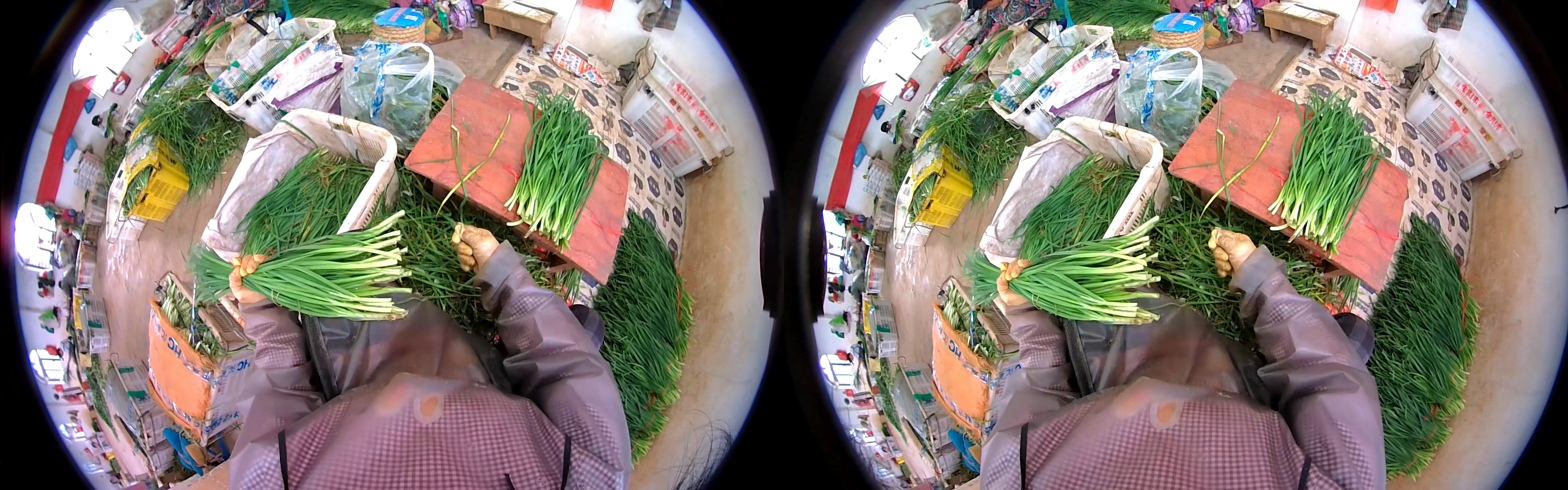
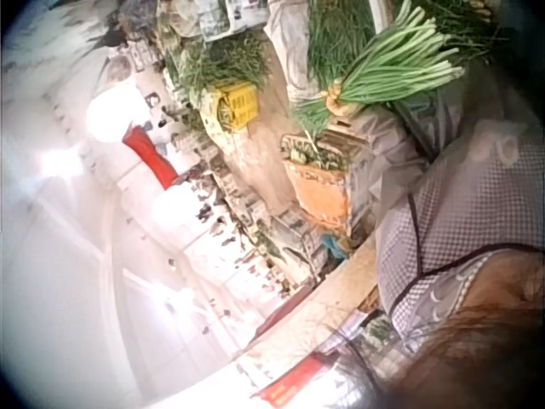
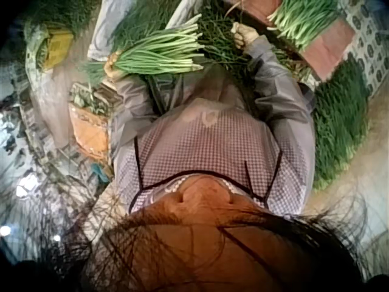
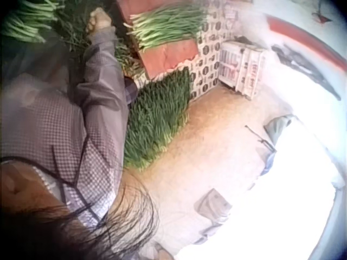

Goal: The person bundles green onions by hand, gathering a handful from a crate, stripping off loose outer layers, and tying the bundle with a red string on a wooden board.

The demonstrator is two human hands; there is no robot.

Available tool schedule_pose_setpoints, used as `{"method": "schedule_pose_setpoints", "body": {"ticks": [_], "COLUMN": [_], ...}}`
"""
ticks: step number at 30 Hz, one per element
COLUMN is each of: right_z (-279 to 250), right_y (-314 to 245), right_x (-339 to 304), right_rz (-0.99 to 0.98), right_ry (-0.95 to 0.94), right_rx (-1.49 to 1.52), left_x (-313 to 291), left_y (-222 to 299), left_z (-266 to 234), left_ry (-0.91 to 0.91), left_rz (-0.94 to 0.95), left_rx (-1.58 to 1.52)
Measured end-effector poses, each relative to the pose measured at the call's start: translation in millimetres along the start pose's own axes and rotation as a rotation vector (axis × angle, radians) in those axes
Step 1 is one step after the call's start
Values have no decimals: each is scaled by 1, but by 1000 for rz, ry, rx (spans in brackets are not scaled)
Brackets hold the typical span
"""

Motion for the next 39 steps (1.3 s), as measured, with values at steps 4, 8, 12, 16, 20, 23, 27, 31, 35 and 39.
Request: {"method": "schedule_pose_setpoints", "body": {"ticks": [4,8,12,16,20,23,27,31,35,39], "right_z": [98,118,74,113,124,133,120,122,128,138], "right_y": [12,5,-33,-36,-14,-5,17,30,49,63], "right_x": [-26,-16,-20,-42,-39,-33,-19,-22,-25,-33], "right_rz": [7,-198,-387,-333,-346,-314,-265,18,184,290], "right_ry": [-44,-12,-4,-158,-161,-189,-174,-110,-227,-379], "right_rx": [-289,-224,-125,-372,-581,-482,-427,-375,-144,147], "left_x": [-9,-7,-8,-12,-8,-9,-7,-6,-7,-9], "left_y": [5,-15,-15,6,1,-5,-4,0,-7,-12], "left_z": [-23,-2,-1,-17,-14,2,13,21,13,13], "left_ry": [23,90,77,214,221,229,146,2,4,-32], "left_rz": [0,-148,-127,11,20,6,20,29,33,4], "left_rx": [60,167,130,263,210,186,155,108,75,45]}}
Point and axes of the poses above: each hand's wrist, its own x-axis towards the middle knuckle, its own z-axis out of the palm, y = z × x, the point moved 10 cm from there along x, towards the middle knuckle, and after that the axes turned 12 degrees about x, right-handed, at the moved point
